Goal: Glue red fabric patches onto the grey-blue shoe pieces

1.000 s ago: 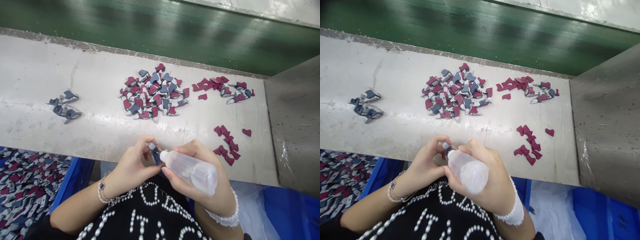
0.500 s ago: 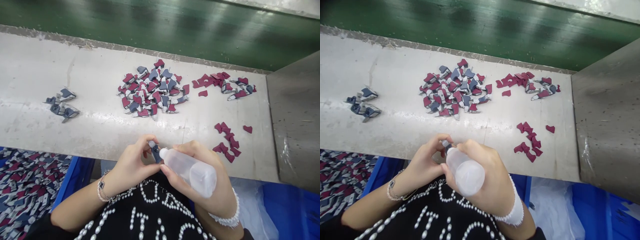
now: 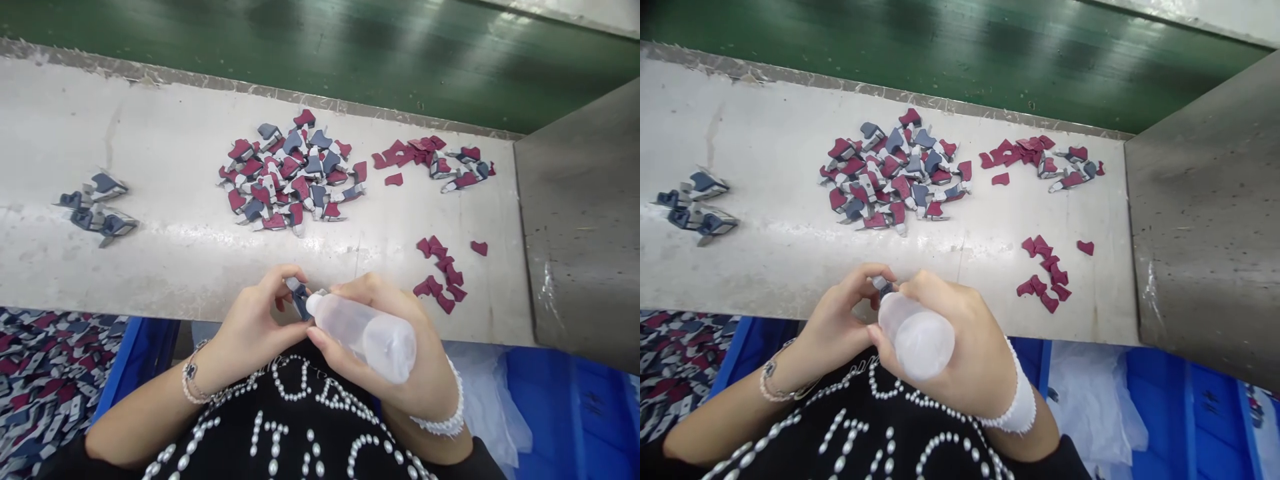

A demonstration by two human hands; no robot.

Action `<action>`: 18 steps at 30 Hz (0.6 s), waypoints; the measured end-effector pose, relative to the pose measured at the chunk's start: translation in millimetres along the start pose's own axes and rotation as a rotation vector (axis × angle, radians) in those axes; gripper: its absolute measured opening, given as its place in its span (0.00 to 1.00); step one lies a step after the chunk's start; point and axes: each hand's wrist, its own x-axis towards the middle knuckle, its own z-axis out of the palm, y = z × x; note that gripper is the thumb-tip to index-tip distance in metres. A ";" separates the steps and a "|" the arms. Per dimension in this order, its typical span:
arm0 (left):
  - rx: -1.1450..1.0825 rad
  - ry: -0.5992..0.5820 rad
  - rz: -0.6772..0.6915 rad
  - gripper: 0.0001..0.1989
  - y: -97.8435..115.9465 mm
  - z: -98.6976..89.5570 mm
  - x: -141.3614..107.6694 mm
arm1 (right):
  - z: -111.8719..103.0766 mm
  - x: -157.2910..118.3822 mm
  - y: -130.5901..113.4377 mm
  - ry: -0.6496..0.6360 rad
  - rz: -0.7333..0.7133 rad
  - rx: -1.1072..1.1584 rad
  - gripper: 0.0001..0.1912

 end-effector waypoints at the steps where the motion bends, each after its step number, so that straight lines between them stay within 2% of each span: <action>1: -0.005 0.002 -0.001 0.20 0.3 0.0 0.6 | -0.4 0.0 0.1 -0.007 0.010 -0.003 0.14; 7: 0.010 0.013 0.018 0.21 0.5 -0.5 1.9 | -3.2 -2.0 -3.0 -0.005 0.053 0.011 0.12; 18: 0.031 0.002 0.008 0.22 1.4 -0.2 0.8 | -3.6 3.3 -5.3 0.043 0.013 -0.031 0.15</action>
